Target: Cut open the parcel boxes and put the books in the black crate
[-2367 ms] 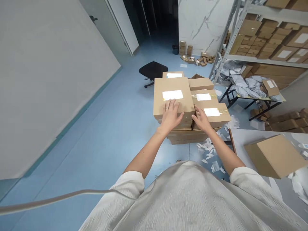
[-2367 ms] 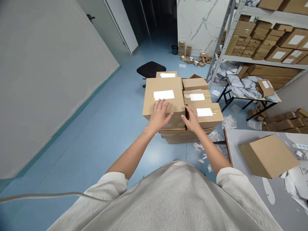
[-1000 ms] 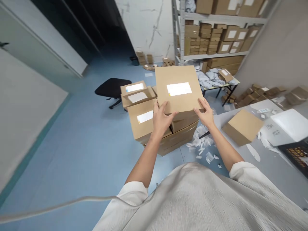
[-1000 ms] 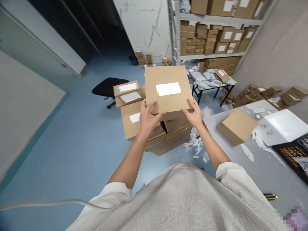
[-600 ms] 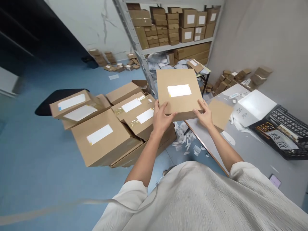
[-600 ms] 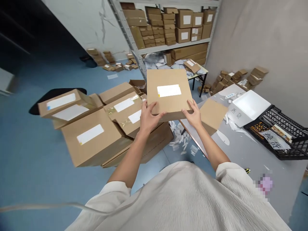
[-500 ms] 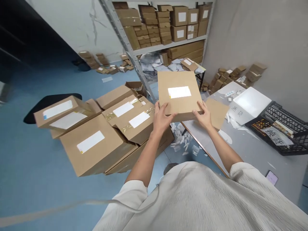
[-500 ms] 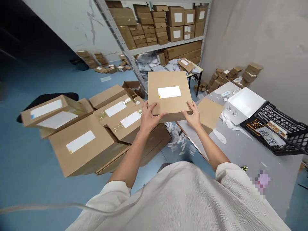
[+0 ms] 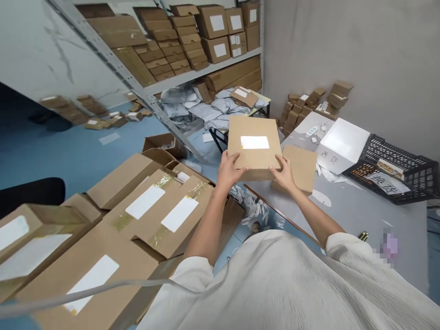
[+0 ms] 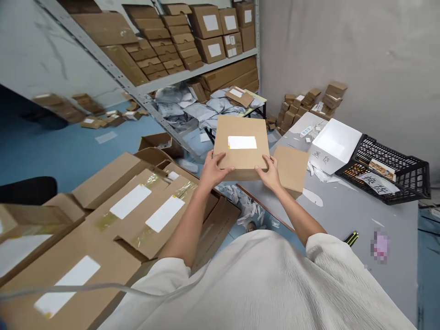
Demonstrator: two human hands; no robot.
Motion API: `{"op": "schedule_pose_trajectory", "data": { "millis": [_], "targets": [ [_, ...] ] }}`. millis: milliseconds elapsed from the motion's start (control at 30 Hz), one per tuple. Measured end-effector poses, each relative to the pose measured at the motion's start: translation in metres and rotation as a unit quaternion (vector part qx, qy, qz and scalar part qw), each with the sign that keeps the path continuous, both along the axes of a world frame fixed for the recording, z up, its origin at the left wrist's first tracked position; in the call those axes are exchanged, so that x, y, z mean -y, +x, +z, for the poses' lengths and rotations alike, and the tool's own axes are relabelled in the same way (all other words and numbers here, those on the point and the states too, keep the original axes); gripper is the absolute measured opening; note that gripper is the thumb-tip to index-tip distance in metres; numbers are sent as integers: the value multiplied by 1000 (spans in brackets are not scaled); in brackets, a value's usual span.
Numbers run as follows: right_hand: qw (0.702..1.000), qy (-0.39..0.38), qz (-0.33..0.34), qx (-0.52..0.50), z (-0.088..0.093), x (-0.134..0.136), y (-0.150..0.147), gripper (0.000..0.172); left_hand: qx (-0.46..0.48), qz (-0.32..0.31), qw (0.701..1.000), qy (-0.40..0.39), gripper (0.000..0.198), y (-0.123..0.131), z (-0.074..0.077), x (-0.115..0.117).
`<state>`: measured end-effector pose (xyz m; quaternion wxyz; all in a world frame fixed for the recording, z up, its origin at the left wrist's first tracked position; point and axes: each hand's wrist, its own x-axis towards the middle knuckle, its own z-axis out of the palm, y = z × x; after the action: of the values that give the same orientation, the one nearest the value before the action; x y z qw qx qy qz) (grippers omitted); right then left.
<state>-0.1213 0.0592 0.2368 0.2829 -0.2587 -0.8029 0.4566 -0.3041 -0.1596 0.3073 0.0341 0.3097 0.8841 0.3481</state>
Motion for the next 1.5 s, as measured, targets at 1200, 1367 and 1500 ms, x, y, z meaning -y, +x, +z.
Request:
{"op": "schedule_pose_trajectory", "data": {
  "millis": [1200,1367,1500],
  "targets": [
    [826,86,-90,549,-104,-50,108,89,155,-141,933,-292,133,-24,-178,-106],
    [835,59,-115,535,-105,-31,109,93,144,-169,925,-309,139,-39,-173,-122],
    [864,56,-156,475,-112,-20,122,90,134,-209,919,-306,141,-44,-170,-138]
  ]
}}
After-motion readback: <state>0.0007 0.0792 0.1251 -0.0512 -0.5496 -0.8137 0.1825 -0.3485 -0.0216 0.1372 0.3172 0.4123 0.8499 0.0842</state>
